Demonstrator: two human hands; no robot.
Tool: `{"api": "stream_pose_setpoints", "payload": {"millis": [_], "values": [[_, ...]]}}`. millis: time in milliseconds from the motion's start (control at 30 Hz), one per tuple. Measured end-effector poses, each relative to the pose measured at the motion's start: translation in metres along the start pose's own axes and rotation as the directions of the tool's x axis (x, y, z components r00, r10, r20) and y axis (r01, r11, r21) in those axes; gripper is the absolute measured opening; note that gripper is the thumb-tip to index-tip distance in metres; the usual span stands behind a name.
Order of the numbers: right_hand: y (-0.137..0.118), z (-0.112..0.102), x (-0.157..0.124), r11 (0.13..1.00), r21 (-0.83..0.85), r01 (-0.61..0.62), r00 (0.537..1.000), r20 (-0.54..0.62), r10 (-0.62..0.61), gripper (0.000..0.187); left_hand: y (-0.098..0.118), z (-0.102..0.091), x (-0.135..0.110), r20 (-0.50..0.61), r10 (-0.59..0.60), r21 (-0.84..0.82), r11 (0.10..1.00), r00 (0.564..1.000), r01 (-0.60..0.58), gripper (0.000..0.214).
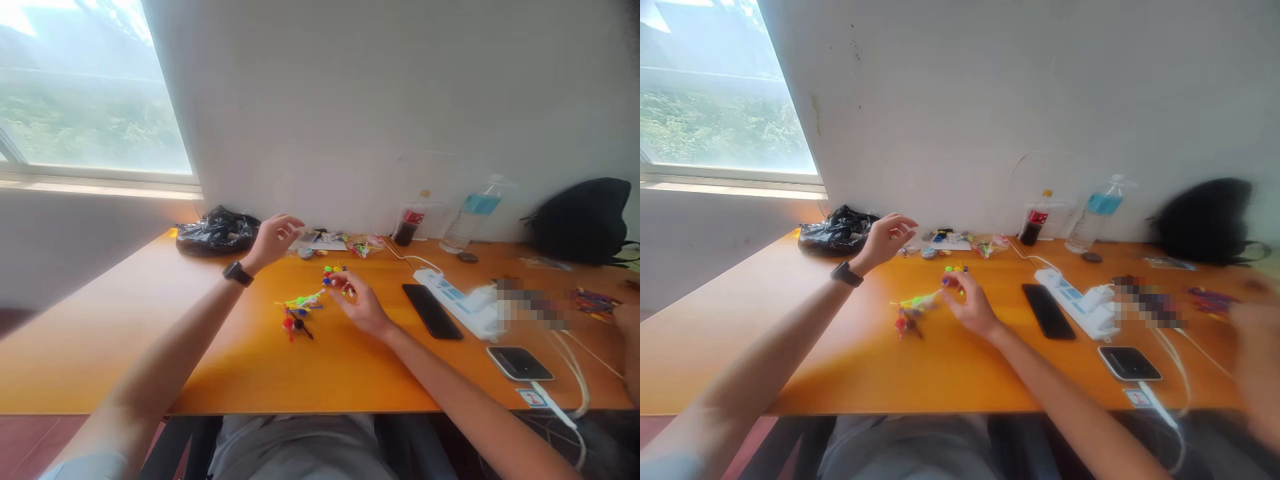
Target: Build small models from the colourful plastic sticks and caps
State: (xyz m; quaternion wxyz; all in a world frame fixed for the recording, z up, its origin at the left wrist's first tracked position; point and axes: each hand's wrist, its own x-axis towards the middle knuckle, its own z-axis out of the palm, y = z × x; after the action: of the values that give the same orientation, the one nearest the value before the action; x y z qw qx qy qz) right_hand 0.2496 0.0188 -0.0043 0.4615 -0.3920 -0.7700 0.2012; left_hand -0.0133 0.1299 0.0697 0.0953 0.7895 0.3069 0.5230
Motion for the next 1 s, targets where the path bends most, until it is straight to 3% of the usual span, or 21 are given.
{"api": "stream_pose_setpoints", "payload": {"millis": [67,133,267,333,367,433,467,500,600,733,900,1000], "values": [[-0.006,-0.010,0.009,0.995,0.060,-0.077,0.997,-0.027,0.079,0.037,0.024,-0.009,0.013,0.160,0.007,-0.093,0.996,0.987,0.008,0.019],[-0.018,-0.021,0.020,0.996,0.067,-0.065,0.996,-0.064,0.069,0.045,0.047,-0.021,0.024,0.249,-0.026,-0.134,0.989,0.968,0.061,0.022],[-0.055,-0.049,0.058,0.988,-0.127,0.083,0.959,-0.261,-0.114,0.052,0.081,-0.040,0.039,0.397,0.000,-0.184,0.980,0.918,0.080,0.033],[-0.075,-0.063,0.082,0.960,-0.242,0.138,0.939,-0.278,-0.205,0.054,0.089,-0.044,0.044,0.452,0.044,-0.226,0.972,0.891,0.066,0.038],[-0.083,-0.068,0.094,0.957,-0.246,0.155,0.958,-0.198,-0.206,0.051,0.091,-0.045,0.045,0.462,0.061,-0.245,0.968,0.885,0.061,0.037],[-0.095,-0.074,0.115,0.980,-0.161,0.116,0.988,0.121,-0.097,0.041,0.091,-0.044,0.047,0.437,0.071,-0.265,0.963,0.897,0.053,0.030],[-0.098,-0.075,0.123,0.992,-0.114,0.061,0.962,0.272,-0.028,0.040,0.091,-0.044,0.047,0.402,0.063,-0.262,0.964,0.913,0.049,0.025],[-0.100,-0.074,0.130,0.997,-0.071,0.013,0.939,0.345,0.012,0.040,0.089,-0.044,0.047,0.363,0.051,-0.252,0.967,0.930,0.046,0.021],[-0.096,-0.062,0.141,0.996,0.064,-0.059,0.944,0.327,0.035,0.042,0.084,-0.047,0.045,0.321,0.023,-0.213,0.976,0.947,0.049,0.028],[-0.078,-0.048,0.145,0.977,0.178,-0.119,0.932,0.358,0.049,0.035,0.072,-0.055,0.041,0.497,-0.024,-0.188,0.973,0.867,0.135,0.040],[-0.055,-0.046,0.143,0.970,0.150,-0.189,0.838,0.540,0.079,0.030,0.062,-0.060,0.038,0.687,-0.102,-0.085,0.972,0.719,0.219,0.032],[-0.046,-0.051,0.142,0.969,0.117,-0.219,0.780,0.617,0.102,0.036,0.063,-0.057,0.039,0.676,-0.119,-0.065,0.973,0.727,0.220,0.042]]}}
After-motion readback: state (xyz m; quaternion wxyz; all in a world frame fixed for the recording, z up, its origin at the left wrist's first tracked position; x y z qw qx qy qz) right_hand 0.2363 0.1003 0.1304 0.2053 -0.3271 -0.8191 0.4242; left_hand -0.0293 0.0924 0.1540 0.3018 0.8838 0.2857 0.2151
